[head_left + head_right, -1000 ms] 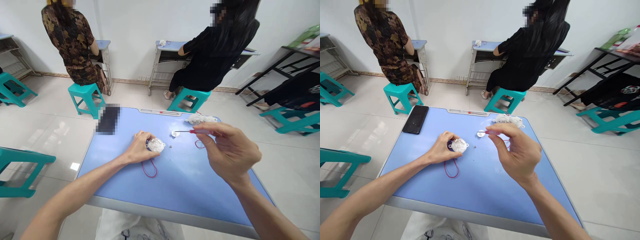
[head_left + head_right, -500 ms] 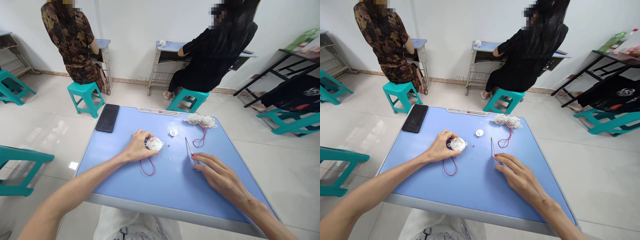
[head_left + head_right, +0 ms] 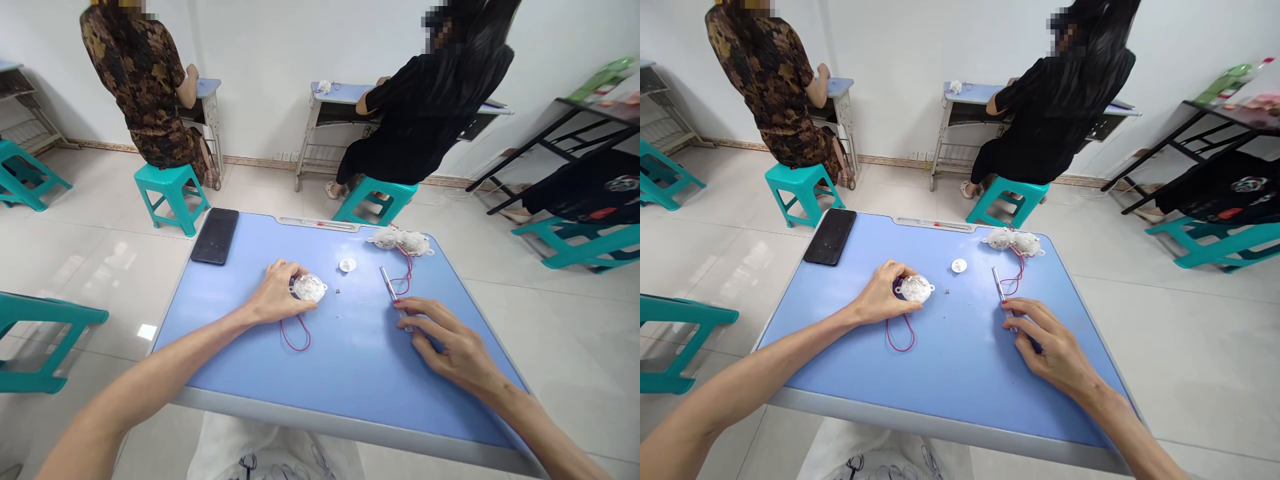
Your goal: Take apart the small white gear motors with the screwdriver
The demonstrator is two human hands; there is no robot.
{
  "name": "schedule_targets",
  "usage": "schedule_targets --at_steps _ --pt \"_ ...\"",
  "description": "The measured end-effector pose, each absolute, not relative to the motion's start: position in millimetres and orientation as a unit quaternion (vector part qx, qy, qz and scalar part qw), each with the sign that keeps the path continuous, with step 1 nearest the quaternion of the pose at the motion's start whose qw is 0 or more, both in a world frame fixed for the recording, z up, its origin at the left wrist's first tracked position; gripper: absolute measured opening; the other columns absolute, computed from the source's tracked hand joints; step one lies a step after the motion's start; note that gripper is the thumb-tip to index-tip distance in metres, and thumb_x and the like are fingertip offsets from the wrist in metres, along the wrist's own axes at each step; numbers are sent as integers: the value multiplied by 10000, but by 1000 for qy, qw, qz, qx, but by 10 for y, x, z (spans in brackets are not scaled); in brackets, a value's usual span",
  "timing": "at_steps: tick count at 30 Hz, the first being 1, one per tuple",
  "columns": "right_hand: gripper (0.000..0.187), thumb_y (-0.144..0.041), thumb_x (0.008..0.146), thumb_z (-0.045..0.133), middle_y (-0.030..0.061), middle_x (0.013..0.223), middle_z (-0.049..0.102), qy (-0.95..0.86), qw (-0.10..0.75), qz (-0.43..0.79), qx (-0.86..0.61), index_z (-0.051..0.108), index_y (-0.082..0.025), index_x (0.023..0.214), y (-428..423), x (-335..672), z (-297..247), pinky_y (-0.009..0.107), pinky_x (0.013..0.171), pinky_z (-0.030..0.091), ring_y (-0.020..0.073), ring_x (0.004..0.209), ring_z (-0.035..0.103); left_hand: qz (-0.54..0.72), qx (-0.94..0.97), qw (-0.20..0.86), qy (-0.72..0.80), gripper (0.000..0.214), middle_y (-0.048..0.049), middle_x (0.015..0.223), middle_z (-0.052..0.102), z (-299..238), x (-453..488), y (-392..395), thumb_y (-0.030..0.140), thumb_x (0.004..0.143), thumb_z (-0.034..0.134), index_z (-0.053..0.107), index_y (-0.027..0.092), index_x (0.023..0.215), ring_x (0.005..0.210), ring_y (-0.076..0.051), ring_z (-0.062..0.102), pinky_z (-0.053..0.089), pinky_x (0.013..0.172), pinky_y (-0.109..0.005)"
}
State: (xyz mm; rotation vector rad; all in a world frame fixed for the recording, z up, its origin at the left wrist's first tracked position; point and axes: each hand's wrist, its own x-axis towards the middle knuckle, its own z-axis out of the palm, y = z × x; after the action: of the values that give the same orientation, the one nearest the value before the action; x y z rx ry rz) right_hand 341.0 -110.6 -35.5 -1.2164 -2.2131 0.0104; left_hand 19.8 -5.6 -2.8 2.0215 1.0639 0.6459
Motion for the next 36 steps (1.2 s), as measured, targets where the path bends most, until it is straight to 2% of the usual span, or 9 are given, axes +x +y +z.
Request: schedule_targets --at_steps 9,13,15,19,22,27,31,36 --pt "282 -23 810 484 86 1117 671 -850 273 -14 -450 625 -238 925 -1076 3397 -260 418 835 570 249 1066 647 249 792 374 414 426 -35 1011 649 -43 199 -56 272 637 828 639 206 1014 1027 -238 547 429 916 -375" --pt "247 -70 832 496 85 1100 673 -858 247 -32 -448 644 -236 938 -1022 3355 -104 417 810 562 254 1040 645 249 793 372 414 418 -37 1006 651 -50 198 -56 276 643 822 635 203 1010 1023 -238 544 423 921 -379" --pt "206 -110 843 544 78 1043 685 -853 263 -54 -447 661 -243 947 -957 3258 9 423 794 551 259 993 653 251 794 371 411 414 -35 1001 651 -55 198 -56 282 646 819 635 203 1009 1018 -236 544 423 918 -378" --pt "124 -148 855 625 43 846 673 -815 354 -78 -452 680 -252 894 -753 2848 240 372 700 517 208 790 633 250 796 368 411 420 -37 1007 651 -57 196 -53 300 648 819 634 205 1014 1020 -237 542 423 915 -379" --pt "104 -153 879 626 42 809 673 -807 402 -46 -431 682 -236 906 -578 2442 333 366 701 504 199 772 607 251 796 365 412 428 -31 997 653 -57 194 -50 315 641 827 629 213 1007 1013 -237 544 423 913 -381" --pt "127 -203 926 575 54 811 704 -831 336 -9 -443 699 -215 904 -388 1955 299 375 700 451 217 808 573 252 799 353 416 367 -14 947 636 -63 201 -51 320 641 802 590 219 923 968 -227 535 428 874 -373" --pt "112 -204 915 596 59 808 705 -836 273 -27 -475 701 -196 877 -351 1836 220 377 701 409 232 832 550 250 806 339 417 264 0 850 592 -57 209 -55 285 665 726 522 222 820 911 -216 519 420 819 -363" --pt "92 -223 900 623 58 794 697 -828 236 -31 -508 701 -205 856 -347 1808 177 375 712 389 235 822 542 257 806 338 412 267 5 818 571 -54 208 -56 260 656 703 472 228 786 887 -215 510 415 802 -363"
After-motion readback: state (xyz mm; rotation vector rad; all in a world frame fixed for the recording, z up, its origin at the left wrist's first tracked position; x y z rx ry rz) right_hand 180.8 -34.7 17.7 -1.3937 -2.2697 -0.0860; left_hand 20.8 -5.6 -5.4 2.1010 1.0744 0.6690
